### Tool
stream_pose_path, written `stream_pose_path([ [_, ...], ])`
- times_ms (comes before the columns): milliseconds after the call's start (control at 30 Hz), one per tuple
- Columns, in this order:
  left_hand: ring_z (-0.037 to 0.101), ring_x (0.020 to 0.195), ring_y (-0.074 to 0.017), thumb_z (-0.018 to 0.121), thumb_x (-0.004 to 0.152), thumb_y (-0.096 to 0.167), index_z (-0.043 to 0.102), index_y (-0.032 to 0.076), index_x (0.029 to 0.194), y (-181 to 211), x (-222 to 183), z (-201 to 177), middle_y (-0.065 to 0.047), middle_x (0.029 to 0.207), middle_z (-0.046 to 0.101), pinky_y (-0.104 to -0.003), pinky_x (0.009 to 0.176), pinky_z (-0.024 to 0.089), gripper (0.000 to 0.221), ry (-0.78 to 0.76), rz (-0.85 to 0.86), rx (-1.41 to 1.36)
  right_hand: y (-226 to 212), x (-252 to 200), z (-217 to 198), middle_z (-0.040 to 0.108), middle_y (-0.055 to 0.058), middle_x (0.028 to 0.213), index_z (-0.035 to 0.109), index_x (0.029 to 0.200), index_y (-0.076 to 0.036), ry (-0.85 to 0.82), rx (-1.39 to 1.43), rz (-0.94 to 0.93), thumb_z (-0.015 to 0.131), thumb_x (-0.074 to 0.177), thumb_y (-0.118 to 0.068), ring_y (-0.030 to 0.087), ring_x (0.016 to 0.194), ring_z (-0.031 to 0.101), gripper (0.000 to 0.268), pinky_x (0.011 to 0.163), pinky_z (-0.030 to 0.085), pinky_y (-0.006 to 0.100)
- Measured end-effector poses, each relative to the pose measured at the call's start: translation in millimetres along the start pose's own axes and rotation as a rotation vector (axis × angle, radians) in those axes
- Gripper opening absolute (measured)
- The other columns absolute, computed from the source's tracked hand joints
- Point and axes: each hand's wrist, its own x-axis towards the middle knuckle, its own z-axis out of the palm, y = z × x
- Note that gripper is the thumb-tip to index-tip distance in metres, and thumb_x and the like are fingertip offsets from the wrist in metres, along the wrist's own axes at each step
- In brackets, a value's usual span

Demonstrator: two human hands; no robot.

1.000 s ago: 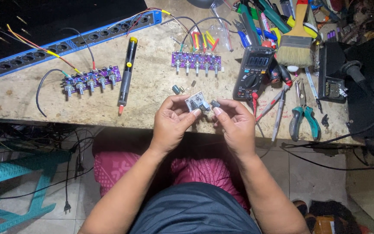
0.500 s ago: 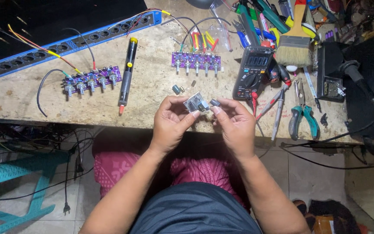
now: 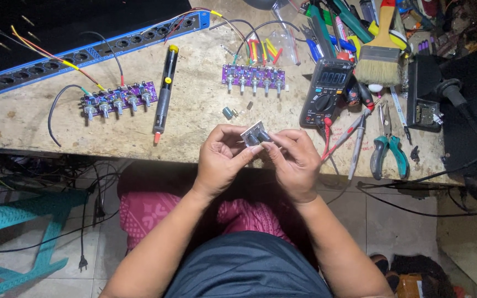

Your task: Soldering and desoldering electronic components on a circuit board using a soldering iron and desoldering pump

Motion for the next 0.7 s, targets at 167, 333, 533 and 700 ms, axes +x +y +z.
stream_pose_path([
  [167,0.075,0.100,-0.0253,0.087,0.076,-0.006,0.064,-0.003,0.111,-6,0,-5,-0.020,0.111,0.073,-0.032,0.084,0.067,0.041,-0.019,0.022,-0.008,-2,2,-1,0.074,0.016,0.094,0.081,0.103,-0.002,-0.022,0.045,-0.016,0.086,0.085,-0.002,0.022,0.076,0.073,0.018,0.064,0.060,0.030],
  [333,0.074,0.103,-0.0247,0.087,0.076,-0.005,0.064,-0.003,0.109,-4,-1,-3,-0.020,0.112,0.073,-0.032,0.085,0.066,0.040,-0.032,0.047,0.014,-1,3,-2,0.076,0.019,0.097,0.080,0.101,0.001,-0.031,0.070,-0.042,0.085,0.084,0.001,0.029,0.086,0.076,0.018,0.071,0.062,0.035],
  [533,0.074,0.105,-0.0279,0.086,0.077,-0.007,0.064,-0.003,0.108,1,-5,0,-0.022,0.113,0.073,-0.036,0.087,0.065,0.038,-0.066,0.071,-0.005,-2,2,-6,0.077,0.020,0.098,0.080,0.101,0.001,-0.058,0.072,-0.026,0.085,0.084,0.000,0.031,0.093,0.077,0.017,0.079,0.061,0.039],
  [700,0.075,0.104,-0.0284,0.087,0.077,-0.006,0.067,-0.003,0.108,2,-6,-2,-0.020,0.112,0.074,-0.036,0.086,0.065,0.037,-0.097,0.091,0.075,-8,6,-10,0.078,0.021,0.100,0.080,0.098,-0.001,-0.104,0.078,-0.029,0.085,0.083,0.001,0.034,0.095,0.077,0.016,0.082,0.060,0.041],
])
